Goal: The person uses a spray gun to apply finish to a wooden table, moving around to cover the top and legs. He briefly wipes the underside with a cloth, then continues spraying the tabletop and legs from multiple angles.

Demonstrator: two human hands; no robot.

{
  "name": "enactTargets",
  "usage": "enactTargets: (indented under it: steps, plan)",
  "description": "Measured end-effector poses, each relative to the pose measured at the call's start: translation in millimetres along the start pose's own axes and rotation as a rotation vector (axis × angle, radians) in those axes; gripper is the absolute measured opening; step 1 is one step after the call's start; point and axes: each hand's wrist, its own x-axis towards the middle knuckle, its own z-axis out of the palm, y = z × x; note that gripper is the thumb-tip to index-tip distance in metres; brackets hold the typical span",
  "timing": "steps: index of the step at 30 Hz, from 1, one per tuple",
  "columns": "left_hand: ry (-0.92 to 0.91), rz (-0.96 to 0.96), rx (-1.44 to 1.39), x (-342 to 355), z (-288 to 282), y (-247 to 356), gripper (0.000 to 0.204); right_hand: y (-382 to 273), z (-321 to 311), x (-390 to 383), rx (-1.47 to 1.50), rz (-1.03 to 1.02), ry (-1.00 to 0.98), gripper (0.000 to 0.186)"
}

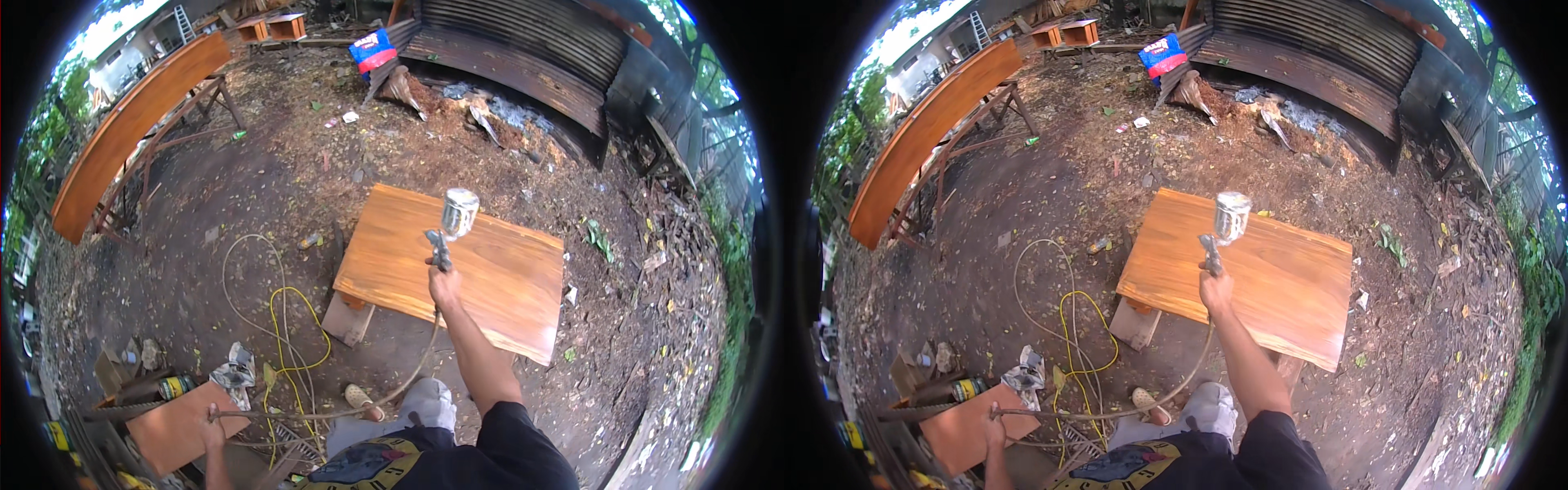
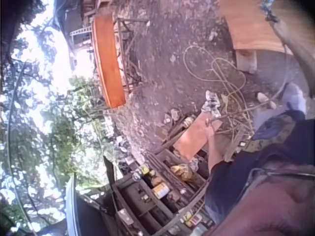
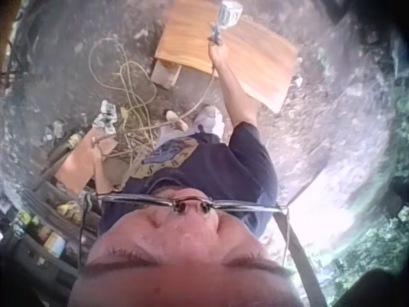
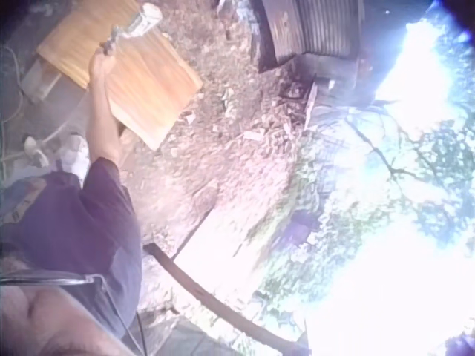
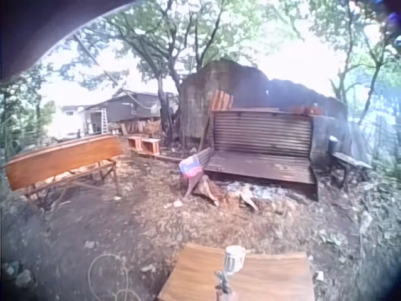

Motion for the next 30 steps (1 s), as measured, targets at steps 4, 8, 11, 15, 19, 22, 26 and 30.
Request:
enactTargets:
  steps: [4, 8, 11, 15, 19, 22, 26, 30]
  plan:
    - [0.079, 0.043, -0.01, 21, -16, -14, 0.052, 2, 85, 46, 0.005, 0.0, -0.008, 0.026]
    - [0.079, -0.006, -0.038, 18, -30, 0, 0.051, 1, 132, 83, 0.033, 0.088, -0.073, 0.027]
    - [0.058, -0.024, 0.082, 14, -31, 14, 0.051, 9, 135, 97, 0.029, 0.092, 0.014, 0.028]
    - [0.059, 0.037, 0.094, 11, -3, 53, 0.051, 42, 99, 122, -0.009, 0.119, 0.069, 0.029]
    - [-0.069, 0.117, 0.308, 14, 35, 110, 0.05, 80, 31, 129, -0.06, 0.146, 0.133, 0.028]
    - [-0.179, 0.197, 0.375, 7, 71, 169, 0.049, 104, -39, 131, -0.106, 0.168, 0.172, 0.027]
    - [-0.315, 0.274, 0.391, 15, 133, 185, 0.045, 159, -133, 139, -0.103, 0.162, 0.309, 0.025]
    - [-0.459, 0.336, 0.491, 2, 178, 234, 0.044, 188, -216, 140, -0.144, 0.272, 0.399, 0.025]
